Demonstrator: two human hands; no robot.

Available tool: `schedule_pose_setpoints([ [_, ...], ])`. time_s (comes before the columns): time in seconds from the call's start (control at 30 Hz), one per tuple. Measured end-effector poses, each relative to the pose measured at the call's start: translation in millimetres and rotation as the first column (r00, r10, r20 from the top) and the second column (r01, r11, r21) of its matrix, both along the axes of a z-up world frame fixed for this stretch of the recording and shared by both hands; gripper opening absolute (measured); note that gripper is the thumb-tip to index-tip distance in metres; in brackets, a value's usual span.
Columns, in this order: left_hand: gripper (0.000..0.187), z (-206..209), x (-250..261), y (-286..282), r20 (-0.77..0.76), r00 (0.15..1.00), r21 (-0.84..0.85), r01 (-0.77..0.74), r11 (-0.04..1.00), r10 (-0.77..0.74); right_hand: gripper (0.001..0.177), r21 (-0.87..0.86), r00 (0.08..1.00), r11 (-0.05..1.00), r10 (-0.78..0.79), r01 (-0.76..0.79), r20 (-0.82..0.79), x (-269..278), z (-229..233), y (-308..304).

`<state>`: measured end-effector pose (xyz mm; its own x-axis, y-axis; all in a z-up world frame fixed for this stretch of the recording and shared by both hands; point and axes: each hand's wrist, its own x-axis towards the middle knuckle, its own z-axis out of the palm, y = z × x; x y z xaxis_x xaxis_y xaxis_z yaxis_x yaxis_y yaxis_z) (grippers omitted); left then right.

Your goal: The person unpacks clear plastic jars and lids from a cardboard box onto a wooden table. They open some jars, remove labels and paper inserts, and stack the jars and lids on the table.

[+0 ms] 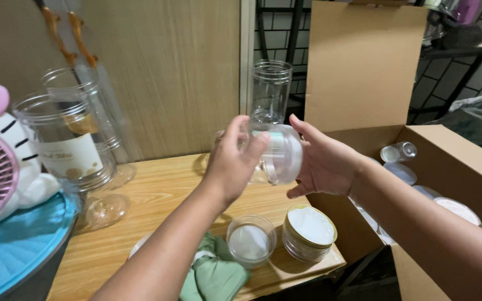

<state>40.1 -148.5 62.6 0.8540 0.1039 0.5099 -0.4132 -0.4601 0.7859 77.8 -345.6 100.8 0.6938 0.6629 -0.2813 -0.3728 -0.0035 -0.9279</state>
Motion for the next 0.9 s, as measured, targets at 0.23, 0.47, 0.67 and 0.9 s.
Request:
schedule_pose_setpoints([
  [0.23,0.059,-10,-8,-4,0.155,0.987,-0.007,-0.045,0.999,0.045,0.063,0.004,0.903,0.937,-0.339,0.35,0.265,-16,-8,38],
  [0.47,0.069,28,-16,36,-0.469,0.709,-0.679,0.091,0.728,-0.526,0.063,0.087,-0.075,0.909,-0.061,0.408,0.995,-51,-11,35],
  [0.67,0.071,43,-15,65,-0.607,0.631,-0.582,0.061,0.811,-0.483,0.08,-0.042,0.051,0.958,0.029,0.285,0.998,-51,-3,43],
  [0.9,0.073,28,-9,74,-0.234,0.923,-0.273,0.24,0.932,-0.306,0.077,0.09,0.98,0.985,0.13,-0.144,0.151,-38,4,42],
])
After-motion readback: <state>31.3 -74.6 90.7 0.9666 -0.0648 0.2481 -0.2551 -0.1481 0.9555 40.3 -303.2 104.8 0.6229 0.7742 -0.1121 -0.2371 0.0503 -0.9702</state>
